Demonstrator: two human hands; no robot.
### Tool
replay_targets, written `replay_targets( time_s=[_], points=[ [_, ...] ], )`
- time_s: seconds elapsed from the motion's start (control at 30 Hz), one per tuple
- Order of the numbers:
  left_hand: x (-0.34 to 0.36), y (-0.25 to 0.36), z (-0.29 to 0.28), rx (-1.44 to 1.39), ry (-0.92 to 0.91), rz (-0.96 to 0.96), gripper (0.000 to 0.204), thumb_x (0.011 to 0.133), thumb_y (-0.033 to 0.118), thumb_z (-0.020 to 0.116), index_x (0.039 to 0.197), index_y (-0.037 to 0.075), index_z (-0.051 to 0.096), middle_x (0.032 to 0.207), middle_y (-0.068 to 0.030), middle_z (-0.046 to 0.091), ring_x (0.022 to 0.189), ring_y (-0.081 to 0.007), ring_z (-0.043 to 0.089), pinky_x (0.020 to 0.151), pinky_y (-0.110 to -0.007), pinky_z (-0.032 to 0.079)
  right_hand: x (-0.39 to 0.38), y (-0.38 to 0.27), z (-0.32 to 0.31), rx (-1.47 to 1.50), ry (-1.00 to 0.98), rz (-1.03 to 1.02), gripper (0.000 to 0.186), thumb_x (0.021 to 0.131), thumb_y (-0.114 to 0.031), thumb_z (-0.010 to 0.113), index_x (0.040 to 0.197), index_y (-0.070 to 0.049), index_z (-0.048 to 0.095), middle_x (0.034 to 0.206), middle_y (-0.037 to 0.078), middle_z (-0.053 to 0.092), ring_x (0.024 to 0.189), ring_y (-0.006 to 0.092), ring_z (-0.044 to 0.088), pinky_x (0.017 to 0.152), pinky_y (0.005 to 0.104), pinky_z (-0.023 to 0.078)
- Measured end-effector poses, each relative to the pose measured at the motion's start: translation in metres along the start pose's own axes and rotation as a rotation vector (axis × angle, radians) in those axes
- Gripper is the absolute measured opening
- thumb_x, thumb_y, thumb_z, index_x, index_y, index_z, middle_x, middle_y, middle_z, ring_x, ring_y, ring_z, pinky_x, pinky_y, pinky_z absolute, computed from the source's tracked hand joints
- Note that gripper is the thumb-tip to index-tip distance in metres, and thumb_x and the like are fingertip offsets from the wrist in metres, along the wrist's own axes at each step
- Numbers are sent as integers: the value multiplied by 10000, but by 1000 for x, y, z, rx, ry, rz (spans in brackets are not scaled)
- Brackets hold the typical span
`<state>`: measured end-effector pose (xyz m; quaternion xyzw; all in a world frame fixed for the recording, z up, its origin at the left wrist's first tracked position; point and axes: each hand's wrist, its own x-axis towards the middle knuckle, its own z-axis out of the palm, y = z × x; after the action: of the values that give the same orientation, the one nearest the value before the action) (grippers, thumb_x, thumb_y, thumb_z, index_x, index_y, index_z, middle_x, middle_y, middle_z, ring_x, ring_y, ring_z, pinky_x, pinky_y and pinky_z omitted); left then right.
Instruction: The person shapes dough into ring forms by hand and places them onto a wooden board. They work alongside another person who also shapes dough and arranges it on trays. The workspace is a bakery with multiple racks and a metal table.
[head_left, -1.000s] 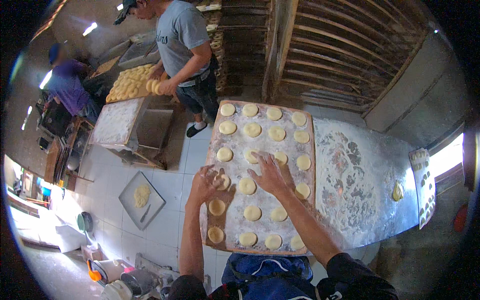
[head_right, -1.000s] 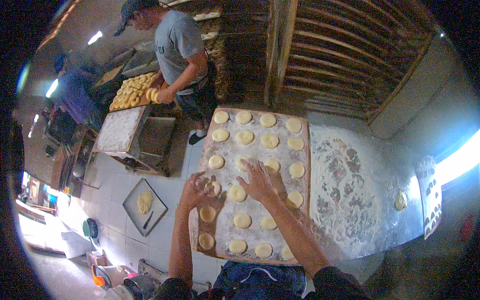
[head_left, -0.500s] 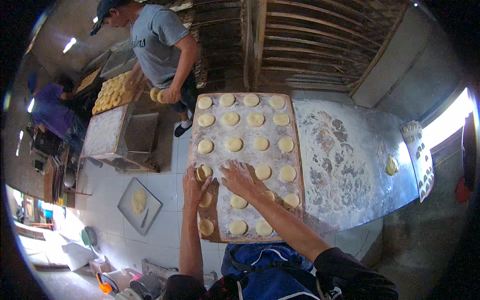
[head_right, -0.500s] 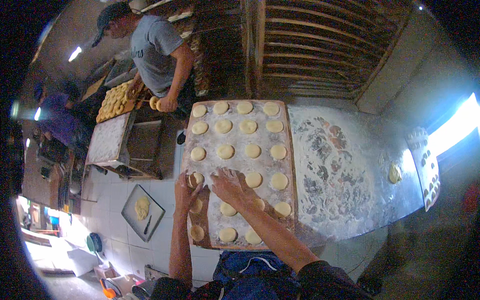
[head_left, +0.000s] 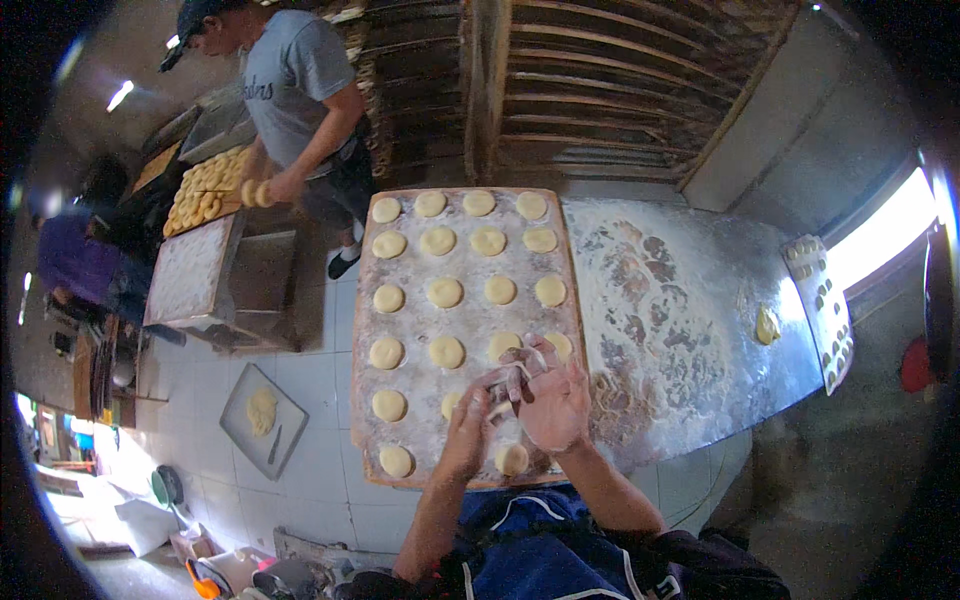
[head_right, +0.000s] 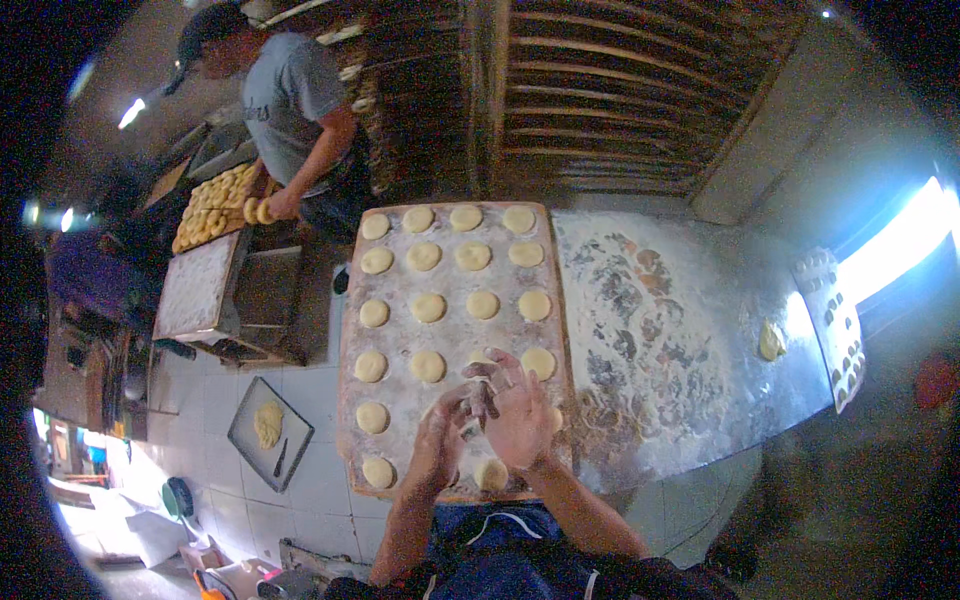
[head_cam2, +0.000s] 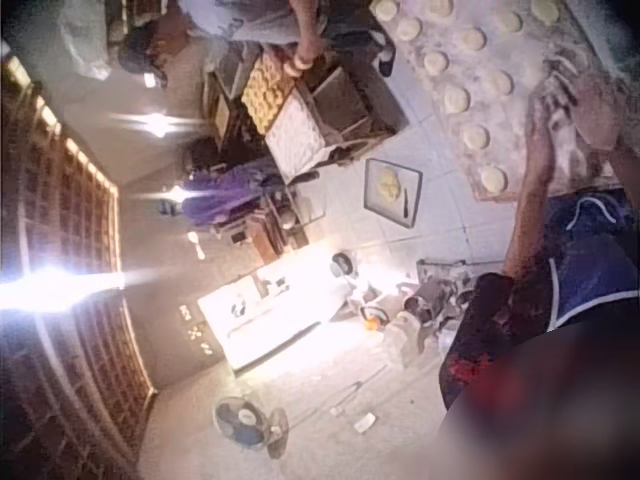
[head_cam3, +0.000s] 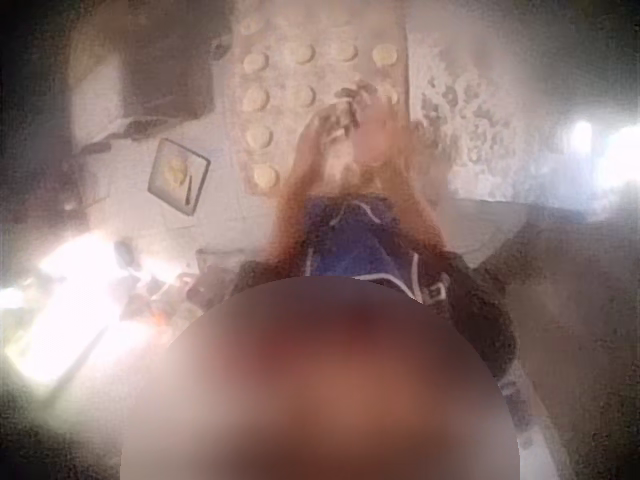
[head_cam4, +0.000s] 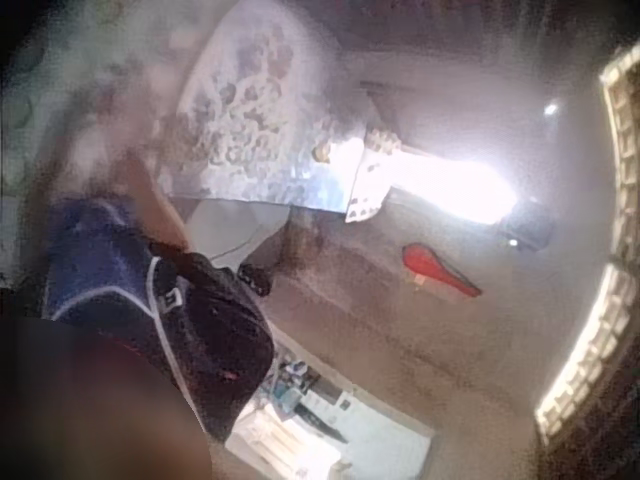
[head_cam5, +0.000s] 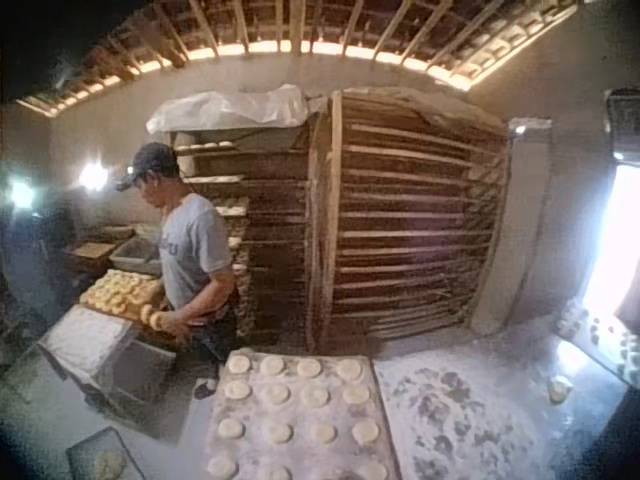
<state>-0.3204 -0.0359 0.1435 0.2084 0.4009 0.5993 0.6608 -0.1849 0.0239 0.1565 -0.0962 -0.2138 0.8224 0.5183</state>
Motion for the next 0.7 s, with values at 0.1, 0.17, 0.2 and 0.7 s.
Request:
replay_targets(
  time_s=[0.1, 0.17, 0.2, 0.7],
  points=[
    [-2, -6, 28, -132, -99, -67, 420, 1042, 308, 577, 1333, 8, 536, 1164, -54, 607, 1089, -174, 545, 959, -323, 434, -7, -6, 19, -79, -15, -56, 676, 1013, -571, 451, 1450, -57, 399, 1377, 198, 544, 1062, 250, 596, 925, 392, 471],
    [-2, -3, 37, -156, -143, -97, 387, 1028, 293, 605, 1270, -3, 552, 1087, -44, 595, 1015, -164, 539, 922, -315, 433, -9, -9, 28, -233, -10, -122, 682, 1008, -574, 459, 1448, -57, 395, 1403, 206, 528, 1092, 257, 595, 951, 394, 474],
    [-2, -2, 40, -208, -102, -141, 308, 1005, 247, 639, 1193, 13, 572, 993, -27, 565, 941, -157, 519, 882, -324, 431, -10, -11, 32, -252, 26, -109, 687, 1005, -571, 466, 1457, -60, 384, 1410, 209, 514, 1071, 256, 588, 952, 405, 475],
    [-3, -2, 17, -161, -177, -127, 321, 977, 244, 659, 1223, 47, 597, 1166, -39, 624, 1112, -200, 586, 1012, -385, 450, -21, 7, 21, -404, 6, -34, 762, 965, -552, 542, 1459, -13, 326, 1395, 222, 507, 1207, 310, 562, 1024, 431, 474]
  ],
)
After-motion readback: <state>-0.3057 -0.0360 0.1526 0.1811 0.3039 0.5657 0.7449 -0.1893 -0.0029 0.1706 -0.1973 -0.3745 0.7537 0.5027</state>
